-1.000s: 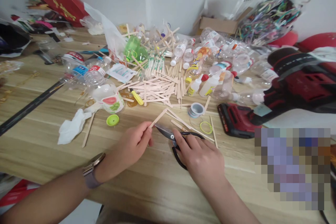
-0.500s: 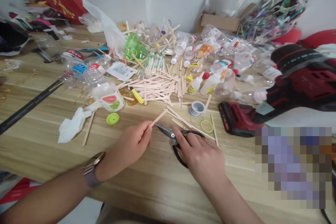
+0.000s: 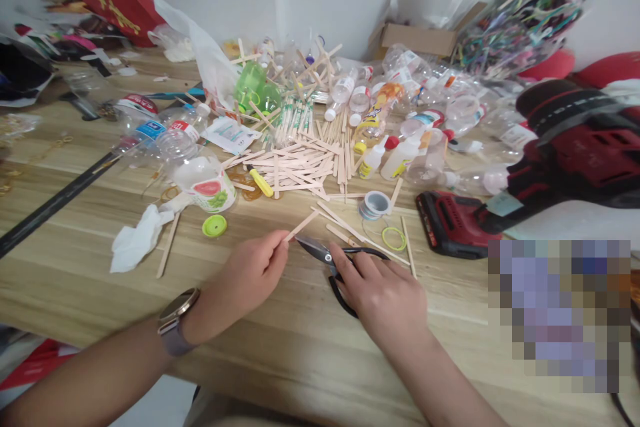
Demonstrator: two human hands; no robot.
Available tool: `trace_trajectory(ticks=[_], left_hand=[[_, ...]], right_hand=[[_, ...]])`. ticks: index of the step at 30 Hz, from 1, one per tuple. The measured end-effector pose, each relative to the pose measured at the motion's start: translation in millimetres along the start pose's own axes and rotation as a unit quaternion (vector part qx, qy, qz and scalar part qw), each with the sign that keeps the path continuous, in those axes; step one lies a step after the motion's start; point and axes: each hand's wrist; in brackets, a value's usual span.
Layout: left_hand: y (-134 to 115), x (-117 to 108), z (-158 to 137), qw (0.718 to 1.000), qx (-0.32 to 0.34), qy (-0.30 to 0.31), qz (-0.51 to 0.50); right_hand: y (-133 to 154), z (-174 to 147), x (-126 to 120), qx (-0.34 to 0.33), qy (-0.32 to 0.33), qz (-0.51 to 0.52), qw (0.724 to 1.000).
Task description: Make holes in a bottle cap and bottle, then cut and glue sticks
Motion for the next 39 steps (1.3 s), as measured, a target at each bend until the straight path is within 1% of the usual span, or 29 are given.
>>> trace_trajectory(ticks=[12, 19, 25, 33, 36, 39], left_hand=[[0.6, 0.6, 0.4, 1.000, 0.008, 0.000, 0.016], [-0.1, 0.7, 0.7, 0.995, 0.040, 0.021, 0.090], [-0.5, -2.5, 0.8, 0.988, 0.069, 0.033, 0.136], [5.3, 0.5, 0.3, 0.993, 0.077, 0.008, 0.091], [5.4, 0.1, -0.1, 0.997, 0.068, -0.002, 0.047], [5.5, -1.1, -0.4, 0.998, 0.053, -0.021, -0.003]], right_hand=[[1.0, -1.2, 1.5, 0.001, -0.001, 0.006, 1.000], [-1.2, -0.8, 0.4, -0.001, 0.003, 0.002, 1.000], [-2.7, 0.2, 0.2, -0.011, 0.003, 0.027, 1.000], [-7.9, -4.8, 1.8, -0.035, 0.027, 0.066, 0.997], [-7.5, -5.3, 1.2, -0.021, 0.011, 0.085, 0.996], [-6.6, -6.4, 0.6, -0.009, 0.015, 0.098, 0.995]])
Point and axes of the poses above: each hand's wrist, its own z-axis towards the middle knuckle, its own x-axis out of the palm, y = z × x, and after that the axes turned 12 degrees about -y, right-handed
